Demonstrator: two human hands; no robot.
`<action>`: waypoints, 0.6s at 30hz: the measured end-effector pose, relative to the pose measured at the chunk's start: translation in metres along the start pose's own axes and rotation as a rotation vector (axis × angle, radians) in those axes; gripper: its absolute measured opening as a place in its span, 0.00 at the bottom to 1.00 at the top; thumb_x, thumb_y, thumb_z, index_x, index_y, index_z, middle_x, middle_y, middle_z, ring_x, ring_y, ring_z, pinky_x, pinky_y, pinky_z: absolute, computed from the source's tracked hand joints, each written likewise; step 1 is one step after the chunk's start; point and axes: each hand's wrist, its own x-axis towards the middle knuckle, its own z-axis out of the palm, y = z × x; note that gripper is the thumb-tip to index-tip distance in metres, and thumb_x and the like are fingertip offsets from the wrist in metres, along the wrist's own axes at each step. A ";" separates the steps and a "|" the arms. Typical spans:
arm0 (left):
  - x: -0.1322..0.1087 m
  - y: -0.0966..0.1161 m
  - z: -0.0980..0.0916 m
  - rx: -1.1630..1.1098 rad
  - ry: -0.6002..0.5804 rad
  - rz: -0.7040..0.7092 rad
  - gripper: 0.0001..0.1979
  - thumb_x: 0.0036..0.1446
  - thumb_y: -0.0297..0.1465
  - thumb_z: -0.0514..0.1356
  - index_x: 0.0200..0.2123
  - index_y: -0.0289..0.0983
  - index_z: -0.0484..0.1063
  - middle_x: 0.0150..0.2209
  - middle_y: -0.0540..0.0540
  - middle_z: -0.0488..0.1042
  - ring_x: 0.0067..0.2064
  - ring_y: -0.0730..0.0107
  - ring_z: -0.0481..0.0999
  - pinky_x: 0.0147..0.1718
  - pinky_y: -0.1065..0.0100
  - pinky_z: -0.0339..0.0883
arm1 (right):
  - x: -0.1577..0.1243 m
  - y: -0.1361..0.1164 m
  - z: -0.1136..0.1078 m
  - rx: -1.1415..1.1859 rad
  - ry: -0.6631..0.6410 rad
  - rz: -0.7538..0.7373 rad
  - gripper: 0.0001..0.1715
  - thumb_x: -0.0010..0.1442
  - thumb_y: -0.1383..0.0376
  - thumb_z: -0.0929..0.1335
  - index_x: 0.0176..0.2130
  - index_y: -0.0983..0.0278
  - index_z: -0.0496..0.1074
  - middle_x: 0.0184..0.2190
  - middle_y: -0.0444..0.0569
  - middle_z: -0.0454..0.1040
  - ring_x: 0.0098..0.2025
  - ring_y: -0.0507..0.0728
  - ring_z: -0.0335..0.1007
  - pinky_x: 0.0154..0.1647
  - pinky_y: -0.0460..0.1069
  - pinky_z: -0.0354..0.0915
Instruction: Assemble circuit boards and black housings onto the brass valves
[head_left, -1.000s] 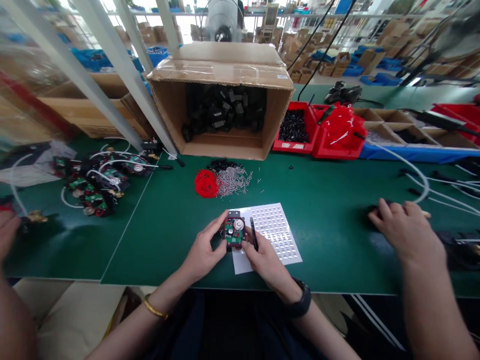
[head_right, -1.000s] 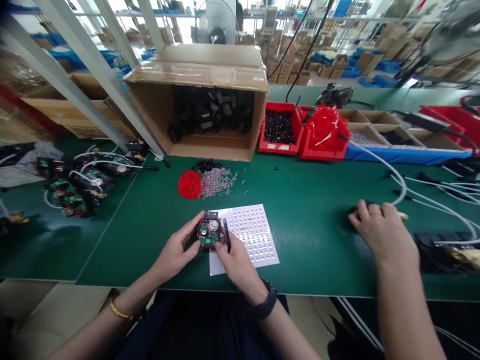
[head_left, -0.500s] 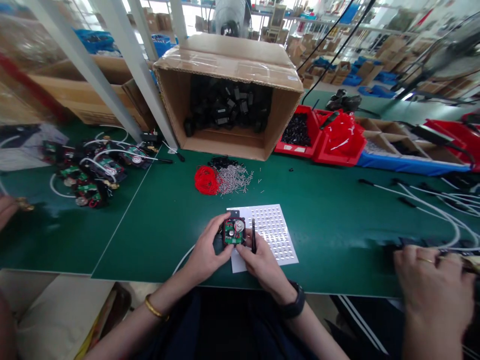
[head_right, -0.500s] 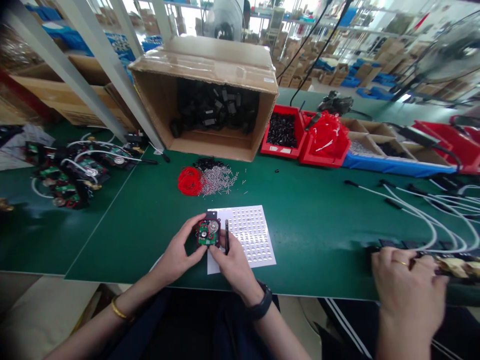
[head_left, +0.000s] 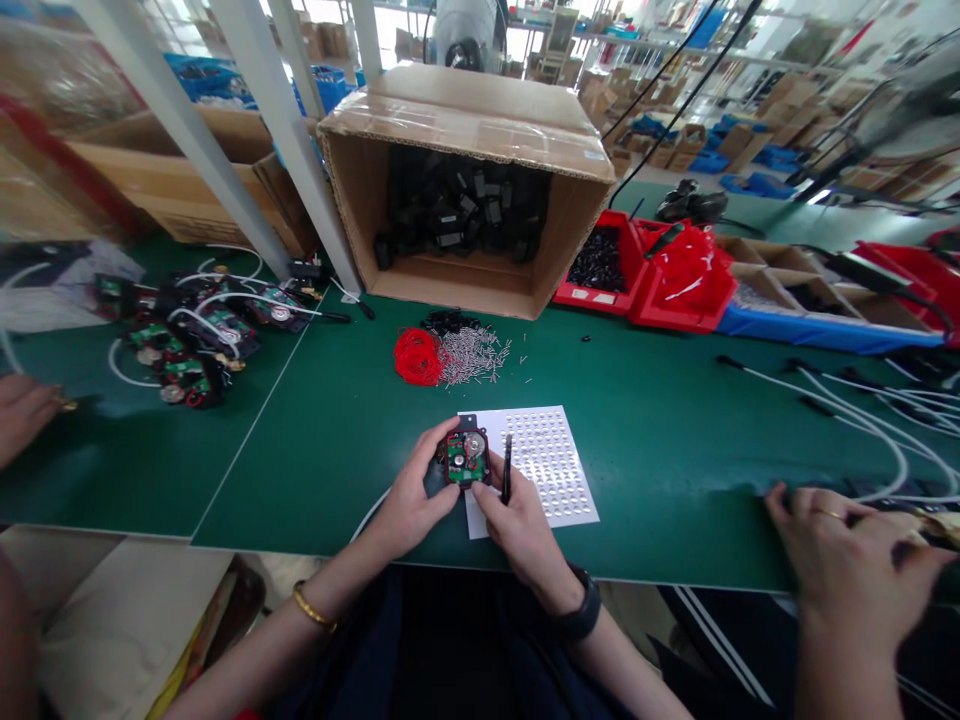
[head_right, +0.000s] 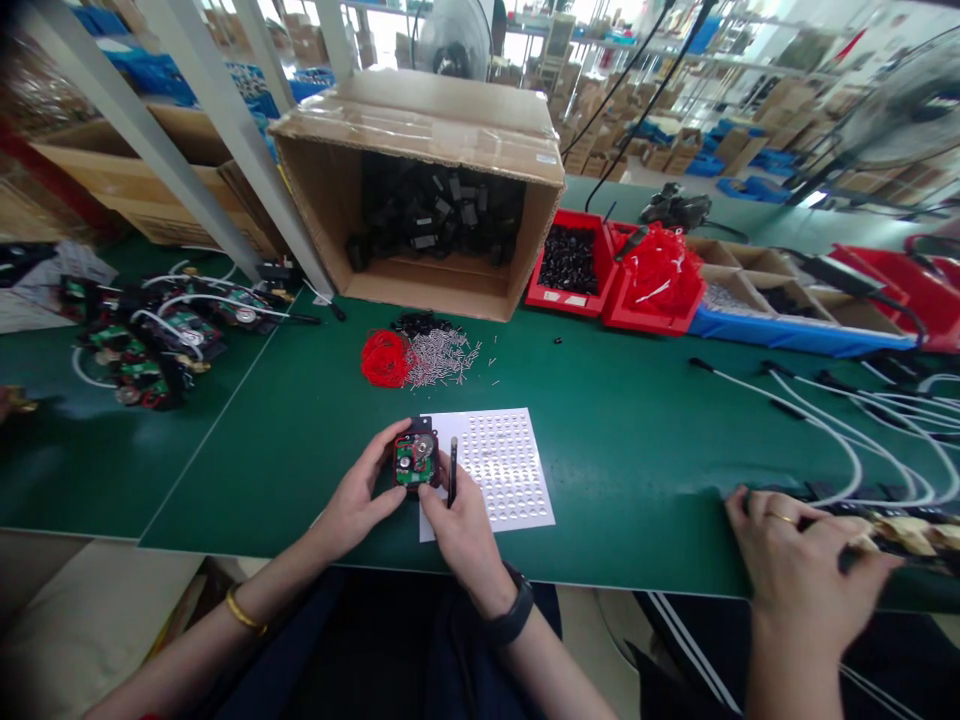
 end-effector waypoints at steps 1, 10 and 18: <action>0.000 0.001 0.001 0.025 0.022 0.000 0.33 0.52 0.23 0.57 0.61 0.42 0.52 0.61 0.44 0.56 0.63 0.58 0.54 0.62 0.57 0.45 | 0.000 0.000 0.001 -0.007 0.017 -0.004 0.23 0.57 0.65 0.67 0.53 0.61 0.65 0.53 0.50 0.69 0.54 0.60 0.63 0.59 0.56 0.56; -0.004 -0.003 0.005 -0.091 0.072 -0.047 0.35 0.48 0.22 0.55 0.61 0.41 0.53 0.62 0.45 0.57 0.62 0.57 0.55 0.61 0.58 0.50 | -0.005 0.003 0.005 0.063 0.039 0.031 0.27 0.55 0.65 0.67 0.55 0.59 0.65 0.51 0.47 0.70 0.54 0.61 0.63 0.58 0.57 0.57; 0.005 0.006 -0.008 -0.174 -0.035 -0.092 0.34 0.47 0.21 0.56 0.59 0.41 0.57 0.60 0.46 0.60 0.61 0.57 0.59 0.61 0.57 0.51 | -0.006 0.000 0.007 0.046 0.076 0.090 0.28 0.54 0.62 0.67 0.55 0.58 0.65 0.44 0.47 0.73 0.46 0.62 0.69 0.45 0.56 0.68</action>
